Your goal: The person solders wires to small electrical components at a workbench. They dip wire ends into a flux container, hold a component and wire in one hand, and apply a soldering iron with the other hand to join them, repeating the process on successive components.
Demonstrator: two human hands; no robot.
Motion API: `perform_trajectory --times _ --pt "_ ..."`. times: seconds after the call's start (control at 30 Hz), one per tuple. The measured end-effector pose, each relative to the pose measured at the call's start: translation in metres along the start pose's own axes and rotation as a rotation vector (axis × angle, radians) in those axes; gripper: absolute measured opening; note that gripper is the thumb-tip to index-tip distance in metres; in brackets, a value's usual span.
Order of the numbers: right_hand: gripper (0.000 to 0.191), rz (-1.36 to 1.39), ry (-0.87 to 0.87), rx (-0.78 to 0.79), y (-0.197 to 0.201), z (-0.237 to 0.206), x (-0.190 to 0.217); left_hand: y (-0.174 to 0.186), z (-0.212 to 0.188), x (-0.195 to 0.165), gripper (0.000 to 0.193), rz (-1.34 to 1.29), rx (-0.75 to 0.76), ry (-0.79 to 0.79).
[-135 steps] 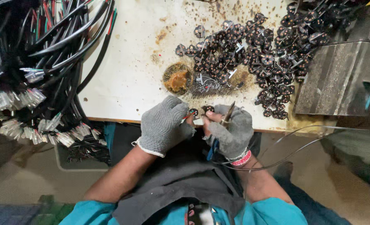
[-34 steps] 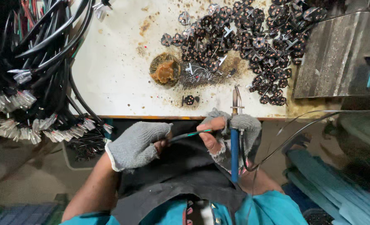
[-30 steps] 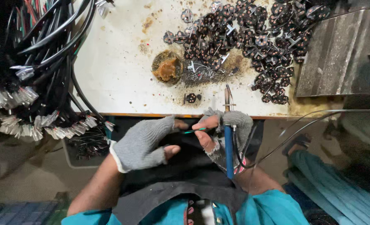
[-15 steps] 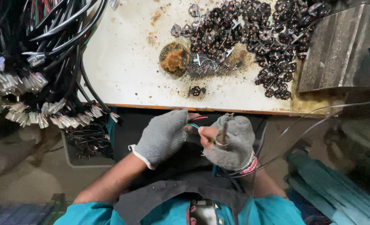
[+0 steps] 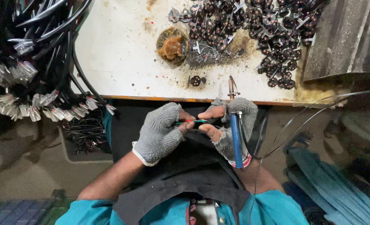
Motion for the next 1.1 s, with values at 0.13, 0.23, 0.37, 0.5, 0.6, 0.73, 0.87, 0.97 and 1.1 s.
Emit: perform_trajectory --times 0.13,0.23,0.37,0.5,0.6,0.73,0.87,0.97,1.1 --pt "0.023 0.168 -0.114 -0.031 -0.004 -0.005 -0.016 0.000 0.002 -0.007 0.013 0.050 -0.077 -0.125" --pt "0.015 0.070 -0.102 0.029 -0.001 -0.006 -0.022 0.002 0.006 -0.009 0.013 0.032 -0.164 -0.189" --pt "0.011 0.153 -0.186 0.090 0.003 0.000 -0.030 -0.005 0.016 -0.001 0.016 0.154 -0.031 -0.059" --pt "0.011 0.156 -0.127 0.073 0.003 0.012 -0.034 -0.002 0.022 0.003 0.018 0.172 -0.004 -0.083" --pt "0.016 0.118 -0.053 0.049 0.003 0.015 -0.037 0.000 0.028 0.008 0.017 0.150 0.002 -0.085" --pt "0.003 -0.069 -0.004 0.057 -0.004 0.014 -0.044 -0.001 0.034 0.016 0.015 -0.023 -0.092 0.045" --pt "0.007 0.063 -0.052 0.082 -0.005 0.020 -0.055 0.010 0.037 -0.005 0.013 0.206 -0.151 -0.281" --pt "0.010 -0.194 0.122 -0.003 0.002 0.040 -0.056 0.044 0.053 -0.001 0.020 0.460 -0.356 -0.146" --pt "0.022 -0.544 0.131 -0.076 0.002 0.071 -0.063 0.086 0.089 0.017 0.015 0.236 -0.469 0.006"
Point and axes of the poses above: each hand's wrist, its own z-axis towards the middle knuckle, its own y-axis out of the back of the hand, x = y × z, the point moved 5 cm from there along z, towards the middle knuckle, and after that the axes turned 3 degrees about x, right-handed, at the moved point
